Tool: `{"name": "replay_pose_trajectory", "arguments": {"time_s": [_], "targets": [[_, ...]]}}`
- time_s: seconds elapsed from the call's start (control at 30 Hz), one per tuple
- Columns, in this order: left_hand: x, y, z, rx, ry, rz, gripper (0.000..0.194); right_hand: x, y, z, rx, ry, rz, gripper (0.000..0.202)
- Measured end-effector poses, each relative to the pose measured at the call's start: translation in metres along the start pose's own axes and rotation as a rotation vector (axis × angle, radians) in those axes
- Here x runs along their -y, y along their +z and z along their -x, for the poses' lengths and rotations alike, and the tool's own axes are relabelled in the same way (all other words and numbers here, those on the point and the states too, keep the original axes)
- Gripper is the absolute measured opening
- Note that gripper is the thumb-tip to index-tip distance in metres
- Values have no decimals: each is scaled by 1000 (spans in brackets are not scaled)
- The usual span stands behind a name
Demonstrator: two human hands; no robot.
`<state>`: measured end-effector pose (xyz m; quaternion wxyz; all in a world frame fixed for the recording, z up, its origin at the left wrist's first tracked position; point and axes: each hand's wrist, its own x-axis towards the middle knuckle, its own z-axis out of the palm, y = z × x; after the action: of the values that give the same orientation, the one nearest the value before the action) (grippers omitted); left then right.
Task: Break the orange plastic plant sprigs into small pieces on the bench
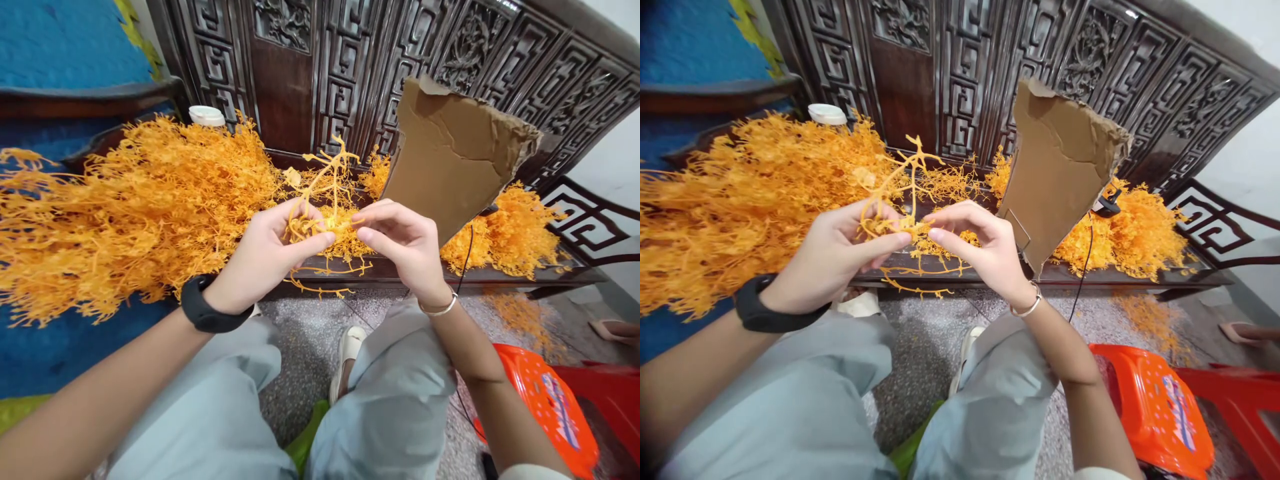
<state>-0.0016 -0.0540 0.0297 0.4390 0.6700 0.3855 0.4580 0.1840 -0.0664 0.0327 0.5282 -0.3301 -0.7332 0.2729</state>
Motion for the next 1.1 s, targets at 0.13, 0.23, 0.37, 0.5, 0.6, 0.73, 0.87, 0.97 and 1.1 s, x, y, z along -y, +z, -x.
{"name": "replay_pose_trajectory", "arguments": {"time_s": [0.13,0.23,0.37,0.5,0.6,0.73,0.87,0.97,1.1], "targets": [[-1,2,-1,-15,82,-83,13,0,-1,2,44,-16,115,16],[-1,4,0,-23,130,-114,11,0,1,3,52,-72,199,13],[1,7,2,-92,142,-131,10,0,1,5,18,-186,301,8],[0,11,4,-146,115,-136,9,-1,3,6,6,-225,364,11],[-1,13,4,-152,103,-121,7,1,5,7,-21,-169,356,14],[-2,13,3,-125,121,-154,6,4,5,8,-57,3,227,17],[-2,12,3,-96,141,-210,7,3,3,5,0,212,19,24],[-3,13,3,-76,150,-217,7,-1,2,2,62,265,-51,28],[-1,15,2,-88,156,-208,10,-4,5,2,98,226,1,28]]}}
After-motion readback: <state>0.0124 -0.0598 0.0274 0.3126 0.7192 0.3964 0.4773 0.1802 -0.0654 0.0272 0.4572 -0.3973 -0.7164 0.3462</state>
